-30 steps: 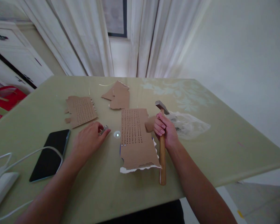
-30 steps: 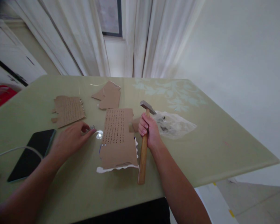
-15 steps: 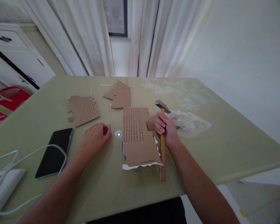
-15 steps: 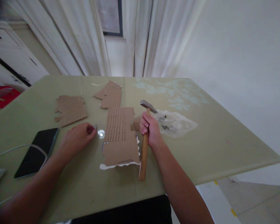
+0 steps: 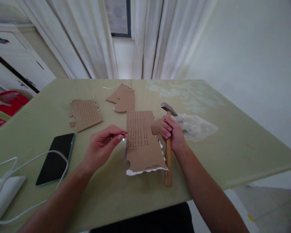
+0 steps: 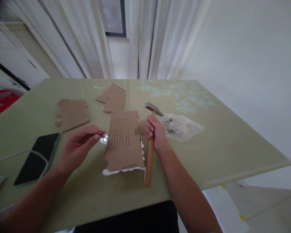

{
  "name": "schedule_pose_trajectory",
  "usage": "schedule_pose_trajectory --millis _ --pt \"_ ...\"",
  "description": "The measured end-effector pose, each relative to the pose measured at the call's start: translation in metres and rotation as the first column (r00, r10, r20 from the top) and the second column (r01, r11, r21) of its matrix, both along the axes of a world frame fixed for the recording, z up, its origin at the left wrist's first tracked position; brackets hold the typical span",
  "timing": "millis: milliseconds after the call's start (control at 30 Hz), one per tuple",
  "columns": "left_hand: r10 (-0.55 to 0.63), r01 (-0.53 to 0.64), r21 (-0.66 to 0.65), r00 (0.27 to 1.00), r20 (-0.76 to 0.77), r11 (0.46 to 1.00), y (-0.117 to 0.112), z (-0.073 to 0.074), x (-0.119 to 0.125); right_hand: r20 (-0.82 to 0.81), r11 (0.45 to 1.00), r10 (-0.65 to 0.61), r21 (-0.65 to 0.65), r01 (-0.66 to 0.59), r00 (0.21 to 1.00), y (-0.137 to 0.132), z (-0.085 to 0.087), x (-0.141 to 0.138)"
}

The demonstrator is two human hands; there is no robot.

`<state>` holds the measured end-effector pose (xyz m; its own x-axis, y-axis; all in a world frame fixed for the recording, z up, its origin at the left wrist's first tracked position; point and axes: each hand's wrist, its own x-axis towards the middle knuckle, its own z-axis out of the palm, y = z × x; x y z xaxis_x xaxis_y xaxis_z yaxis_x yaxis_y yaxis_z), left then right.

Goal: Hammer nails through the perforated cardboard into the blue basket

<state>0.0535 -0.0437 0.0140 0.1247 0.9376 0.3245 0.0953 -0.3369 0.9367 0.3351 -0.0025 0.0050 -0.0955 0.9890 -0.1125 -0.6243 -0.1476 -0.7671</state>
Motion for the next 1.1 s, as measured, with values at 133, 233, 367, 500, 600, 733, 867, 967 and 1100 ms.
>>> schedule_pose_trajectory --millis 133,233,367,500,600,733,867,967,1100 --pt "-0.104 0.103 -0.051 0.995 -0.004 0.993 -0.0051 -0.0047 0.0035 0.008 1.0 0.002 0.022 -0.002 1.0 -0.0006 0.0005 -0.0006" --pt "-0.109 0.104 -0.077 0.992 -0.063 0.992 -0.0056 -0.007 0.0045 0.016 0.999 -0.004 0.031 0.004 1.0 -0.0004 -0.0006 -0.0006" --pt "-0.121 0.113 -0.087 0.989 -0.09 0.99 -0.0066 -0.0054 0.0064 0.026 1.0 0.001 0.026 -0.002 1.0 -0.0003 -0.0009 -0.0007" --pt "-0.136 0.127 -0.084 0.984 -0.114 0.988 -0.008 -0.0023 0.0079 0.025 1.0 -0.002 0.02 0.002 1.0 -0.0012 0.0006 -0.0015" --pt "-0.137 0.128 -0.069 0.98 -0.145 0.989 -0.0081 -0.001 0.0079 0.025 1.0 -0.006 0.024 0.005 1.0 -0.0018 0.0014 -0.002" --pt "-0.136 0.131 -0.041 0.976 -0.169 0.991 -0.0074 -0.0012 0.0065 0.022 1.0 -0.006 0.014 0.006 1.0 -0.0014 0.001 -0.0017" --pt "-0.141 0.138 -0.033 0.974 -0.179 0.99 -0.0076 -0.0031 0.0043 0.017 1.0 -0.006 0.01 0.006 1.0 -0.0007 -0.0006 -0.0012" --pt "-0.144 0.14 -0.037 0.972 -0.186 0.99 -0.0075 -0.0037 0.0034 0.023 1.0 -0.008 0.009 0.008 1.0 -0.0004 -0.0016 -0.001" --pt "-0.132 0.126 -0.041 0.969 -0.211 0.991 -0.0065 -0.0017 0.0037 0.027 1.0 -0.014 0.018 0.014 1.0 -0.0003 -0.0018 -0.0011"
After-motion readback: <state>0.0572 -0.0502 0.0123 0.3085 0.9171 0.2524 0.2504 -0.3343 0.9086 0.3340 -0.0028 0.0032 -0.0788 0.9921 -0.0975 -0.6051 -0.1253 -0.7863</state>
